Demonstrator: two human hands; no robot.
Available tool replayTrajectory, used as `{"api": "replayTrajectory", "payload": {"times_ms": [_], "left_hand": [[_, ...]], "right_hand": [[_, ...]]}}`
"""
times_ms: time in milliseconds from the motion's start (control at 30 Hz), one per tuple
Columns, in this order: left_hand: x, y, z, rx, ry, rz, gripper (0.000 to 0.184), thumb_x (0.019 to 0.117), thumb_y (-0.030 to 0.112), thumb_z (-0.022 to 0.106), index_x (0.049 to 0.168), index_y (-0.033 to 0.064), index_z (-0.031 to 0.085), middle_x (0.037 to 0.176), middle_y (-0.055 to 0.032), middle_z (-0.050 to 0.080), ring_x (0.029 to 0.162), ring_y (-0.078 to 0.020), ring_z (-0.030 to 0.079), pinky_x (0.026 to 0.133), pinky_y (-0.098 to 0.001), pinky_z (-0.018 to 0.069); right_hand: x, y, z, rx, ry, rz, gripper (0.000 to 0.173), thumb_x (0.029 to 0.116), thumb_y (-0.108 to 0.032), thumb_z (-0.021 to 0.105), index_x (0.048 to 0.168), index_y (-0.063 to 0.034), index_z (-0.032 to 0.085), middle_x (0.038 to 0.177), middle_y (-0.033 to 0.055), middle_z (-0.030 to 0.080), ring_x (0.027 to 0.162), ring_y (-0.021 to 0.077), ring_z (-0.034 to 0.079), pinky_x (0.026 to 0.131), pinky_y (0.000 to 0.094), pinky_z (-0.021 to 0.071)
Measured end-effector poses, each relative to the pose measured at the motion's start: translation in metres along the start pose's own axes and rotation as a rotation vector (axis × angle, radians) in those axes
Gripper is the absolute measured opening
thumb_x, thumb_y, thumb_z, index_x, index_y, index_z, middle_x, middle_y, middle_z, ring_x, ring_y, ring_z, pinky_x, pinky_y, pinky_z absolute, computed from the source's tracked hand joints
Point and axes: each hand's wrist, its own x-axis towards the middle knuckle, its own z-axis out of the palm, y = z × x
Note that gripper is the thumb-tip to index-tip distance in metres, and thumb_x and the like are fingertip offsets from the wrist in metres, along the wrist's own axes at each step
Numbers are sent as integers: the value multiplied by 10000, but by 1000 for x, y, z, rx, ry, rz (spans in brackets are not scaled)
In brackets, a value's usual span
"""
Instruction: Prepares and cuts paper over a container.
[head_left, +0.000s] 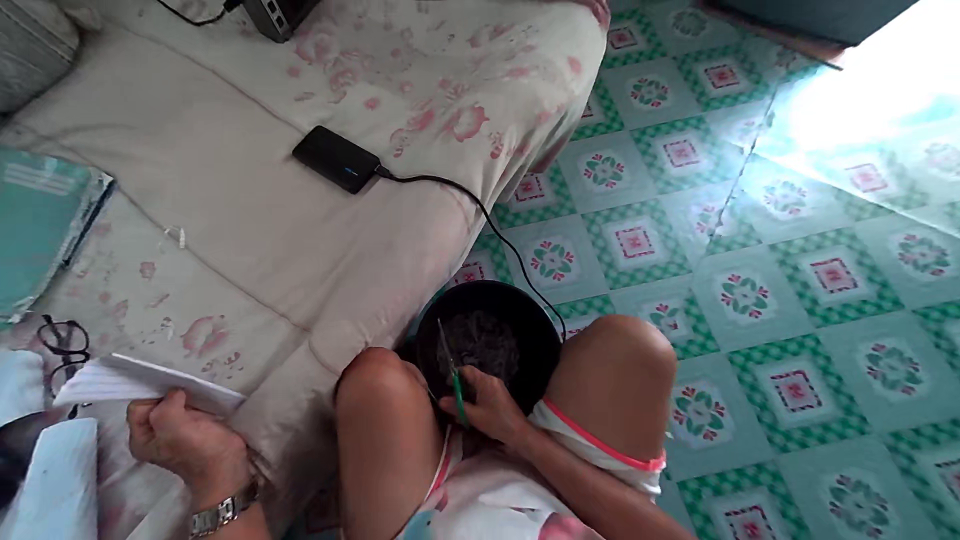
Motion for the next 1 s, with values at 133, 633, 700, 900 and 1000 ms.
{"api": "replayTrajectory", "payload": {"times_ms": [133,633,700,900,1000], "left_hand": [[-16,26,14,-79,-269,147,210,931,5,406,890,141,561,706,208,588,624,88,577,592,-131,511],[-50,75,72,483,-1285,448,188,914,189,746,875,6,729,687,-75,638,628,-173,592,609,-404,472],[-54,82,70,511,-1300,416,197,927,182,742,877,-7,724,692,-87,634,640,-188,589,625,-415,472],[-66,90,66,540,-1345,423,250,958,210,713,934,-38,732,785,-165,685,739,-288,658,706,-506,512],[-76,81,70,486,-1326,453,267,932,241,734,906,-25,731,754,-142,678,707,-256,651,675,-471,511]], "right_hand": [[-18,1,-8,136,-19,-103,448,947,-302,653,1180,75,584,833,36,631,678,57,604,670,251,543],[-81,5,-26,-43,-25,-287,764,922,-633,552,1231,65,587,791,8,631,665,44,563,633,249,495],[-83,2,-21,-24,-42,-281,729,932,-586,558,1240,75,578,814,17,641,695,52,576,665,253,500],[-90,2,-10,64,-19,-276,682,951,-548,558,1226,76,579,820,14,653,701,45,607,678,245,528],[-90,2,-9,121,9,-268,605,960,-499,565,1190,61,585,786,-29,638,680,17,611,659,215,534]]}}
